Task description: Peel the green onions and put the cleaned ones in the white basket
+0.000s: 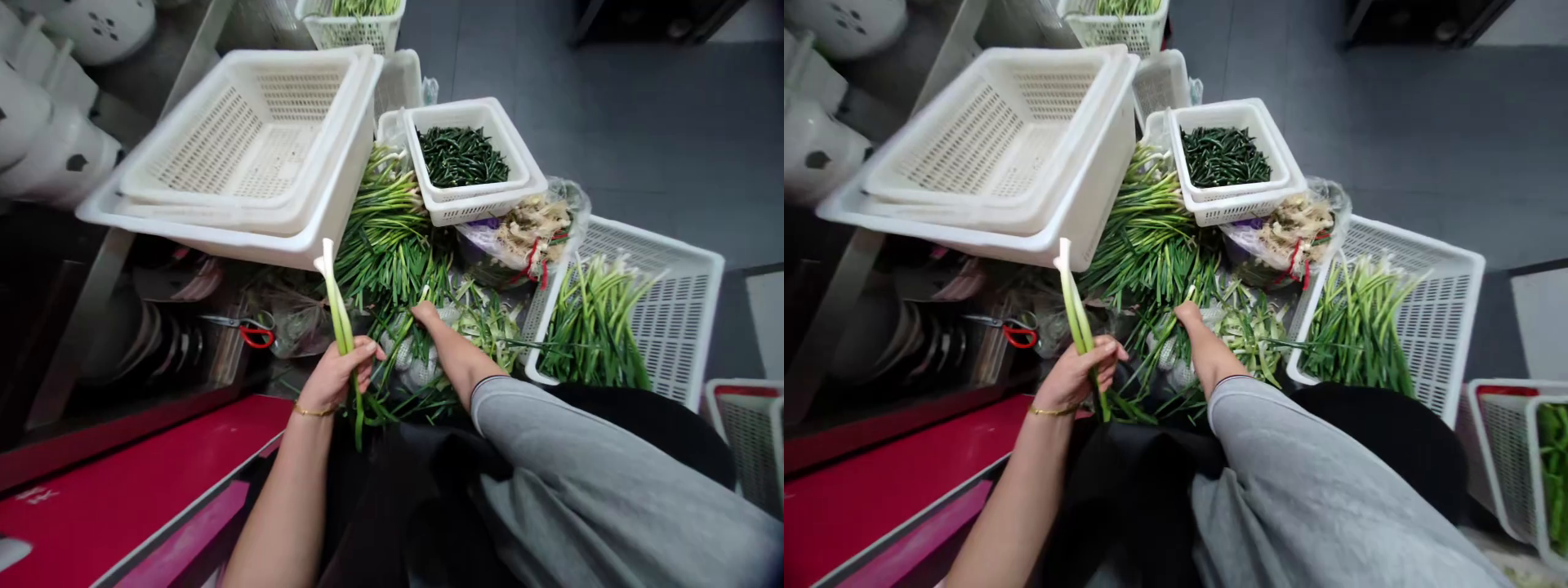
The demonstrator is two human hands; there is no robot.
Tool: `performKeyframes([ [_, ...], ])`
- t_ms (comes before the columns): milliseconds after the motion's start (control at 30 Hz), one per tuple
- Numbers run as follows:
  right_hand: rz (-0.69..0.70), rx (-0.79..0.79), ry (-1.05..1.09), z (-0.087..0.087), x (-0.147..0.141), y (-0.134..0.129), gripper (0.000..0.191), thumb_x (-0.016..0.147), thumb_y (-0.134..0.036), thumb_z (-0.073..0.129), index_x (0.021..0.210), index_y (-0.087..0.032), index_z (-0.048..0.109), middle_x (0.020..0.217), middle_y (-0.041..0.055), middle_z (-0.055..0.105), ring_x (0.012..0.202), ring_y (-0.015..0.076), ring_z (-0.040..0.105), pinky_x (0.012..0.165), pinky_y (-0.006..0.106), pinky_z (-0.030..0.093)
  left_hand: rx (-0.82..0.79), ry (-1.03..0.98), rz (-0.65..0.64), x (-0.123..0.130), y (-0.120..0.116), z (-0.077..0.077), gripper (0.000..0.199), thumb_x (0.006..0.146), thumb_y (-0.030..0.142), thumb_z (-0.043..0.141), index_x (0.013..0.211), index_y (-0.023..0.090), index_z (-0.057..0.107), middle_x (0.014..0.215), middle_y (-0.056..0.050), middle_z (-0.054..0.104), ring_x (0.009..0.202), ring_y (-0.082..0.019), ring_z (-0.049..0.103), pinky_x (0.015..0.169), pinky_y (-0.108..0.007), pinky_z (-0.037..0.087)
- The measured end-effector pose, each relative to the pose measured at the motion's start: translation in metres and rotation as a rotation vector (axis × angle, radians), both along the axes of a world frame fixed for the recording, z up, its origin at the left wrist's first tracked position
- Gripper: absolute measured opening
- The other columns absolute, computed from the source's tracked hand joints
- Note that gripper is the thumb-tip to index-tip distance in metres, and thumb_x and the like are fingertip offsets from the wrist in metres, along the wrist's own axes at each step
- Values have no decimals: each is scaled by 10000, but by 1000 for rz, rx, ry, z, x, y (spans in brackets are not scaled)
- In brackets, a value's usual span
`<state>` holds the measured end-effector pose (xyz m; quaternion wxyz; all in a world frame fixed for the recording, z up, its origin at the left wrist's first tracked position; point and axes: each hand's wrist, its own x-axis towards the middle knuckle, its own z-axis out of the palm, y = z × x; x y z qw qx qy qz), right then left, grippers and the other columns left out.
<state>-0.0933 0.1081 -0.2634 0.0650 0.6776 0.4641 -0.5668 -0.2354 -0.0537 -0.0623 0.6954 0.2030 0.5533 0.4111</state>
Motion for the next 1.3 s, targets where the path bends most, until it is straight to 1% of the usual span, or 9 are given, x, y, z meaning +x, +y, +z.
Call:
performKeyframes([
  [167,-118,-4,120,39,46,-6,78,819,-155,572,768,-96,579,521,61,592,514,165,627,533,264,542,18,153,21,5,4,-11,337,714,406,699,869,107,686,508,39,457,403,-67,413,349,-189,333],
  [367,-217,177,676,152,127,-31,127,762,-180,633,843,-104,572,688,75,670,561,139,661,528,221,561,101,389,-31,50,5,-21,412,639,304,742,987,87,710,550,18,546,380,-44,362,350,-192,271],
  [467,-174,321,905,203,151,-48,264,688,-243,717,869,-97,593,707,66,666,548,150,654,514,243,559,214,375,-125,83,0,-12,440,602,313,771,967,75,711,578,7,580,378,-35,348,362,-196,250],
  [567,-77,450,974,235,163,-69,376,688,-323,735,979,-127,600,769,43,669,566,130,638,479,219,528,271,307,-178,107,-8,2,410,569,363,794,842,68,712,518,19,539,371,-37,344,364,-197,227],
  [667,201,440,1029,252,168,-92,450,723,-370,710,1099,-152,593,829,36,670,581,115,615,467,203,491,294,149,-267,113,-18,17,427,588,428,776,805,69,697,550,-15,582,385,-47,373,369,-199,244],
  [767,394,543,905,266,171,-112,387,787,-421,636,1015,-108,644,693,16,634,498,89,542,463,201,442,335,52,-368,113,-28,32,528,677,525,685,932,63,688,651,-84,661,408,-64,418,390,-205,274],
  [867,529,774,670,280,174,-124,358,813,-427,606,897,-94,706,719,40,657,581,104,558,525,198,421,410,145,-334,120,-37,46,568,690,528,679,1047,87,661,684,-76,680,426,-66,425,414,-204,276],
  [1033,776,871,639,299,199,-121,306,816,-392,599,885,-135,751,809,43,698,679,128,592,625,222,445,463,306,-381,134,-49,64,393,713,466,690,810,85,701,523,-15,591,423,-64,413,428,-207,245],
  [1300,160,1059,496,331,308,-87,229,777,-351,639,809,-141,724,563,2,560,461,68,431,443,205,340,386,166,-331,96,-76,63,376,735,457,672,766,83,678,466,-11,552,409,-88,466,431,-210,298],
])
